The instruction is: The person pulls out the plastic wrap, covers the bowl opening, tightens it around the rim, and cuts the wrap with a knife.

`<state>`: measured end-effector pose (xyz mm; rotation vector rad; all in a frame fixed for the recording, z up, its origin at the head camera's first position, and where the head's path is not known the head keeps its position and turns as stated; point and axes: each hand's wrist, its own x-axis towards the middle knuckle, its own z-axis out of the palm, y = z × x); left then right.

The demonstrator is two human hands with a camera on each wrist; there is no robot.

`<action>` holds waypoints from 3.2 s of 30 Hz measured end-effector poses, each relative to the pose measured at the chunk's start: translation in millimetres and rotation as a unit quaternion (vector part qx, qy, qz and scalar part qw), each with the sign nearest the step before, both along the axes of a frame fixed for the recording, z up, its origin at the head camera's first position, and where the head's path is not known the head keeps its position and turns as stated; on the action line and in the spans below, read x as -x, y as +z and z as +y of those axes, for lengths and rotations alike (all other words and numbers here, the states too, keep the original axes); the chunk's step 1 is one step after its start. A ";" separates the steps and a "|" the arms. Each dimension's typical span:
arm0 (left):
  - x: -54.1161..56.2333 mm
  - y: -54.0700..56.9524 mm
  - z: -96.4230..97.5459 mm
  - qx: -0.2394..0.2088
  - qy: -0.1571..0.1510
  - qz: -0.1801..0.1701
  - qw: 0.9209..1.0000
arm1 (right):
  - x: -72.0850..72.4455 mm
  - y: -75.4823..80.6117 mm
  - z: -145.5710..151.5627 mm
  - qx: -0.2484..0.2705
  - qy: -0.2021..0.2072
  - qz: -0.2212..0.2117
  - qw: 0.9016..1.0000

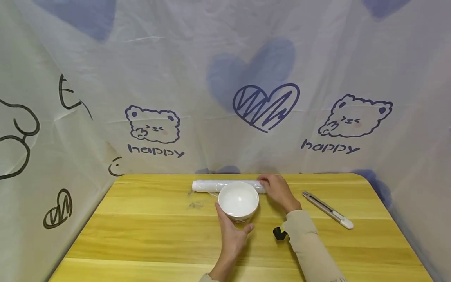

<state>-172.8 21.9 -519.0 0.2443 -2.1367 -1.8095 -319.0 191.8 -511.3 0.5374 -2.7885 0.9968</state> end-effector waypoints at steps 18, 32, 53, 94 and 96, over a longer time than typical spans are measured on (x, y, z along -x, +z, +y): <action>16.5 -22.7 -60.5 0.017 -0.076 0.025 0.997 | -68.9 28.4 3.3 0.038 0.061 -0.185 0.980; 43.2 -24.5 -129.1 -0.044 -0.326 -0.019 0.944 | -103.4 35.1 -10.4 0.071 0.112 -0.317 0.939; 76.1 -22.0 -155.1 -0.036 -0.438 -0.044 0.897 | -94.4 13.1 -44.5 0.118 -0.020 -0.231 0.966; 84.6 -28.5 -162.3 -0.045 -0.454 -0.014 0.890 | -92.0 24.9 -26.2 0.306 -0.068 -0.286 0.906; 85.1 -28.2 -162.9 -0.042 -0.453 -0.015 0.890 | -91.4 22.4 -26.6 0.320 -0.064 -0.292 0.899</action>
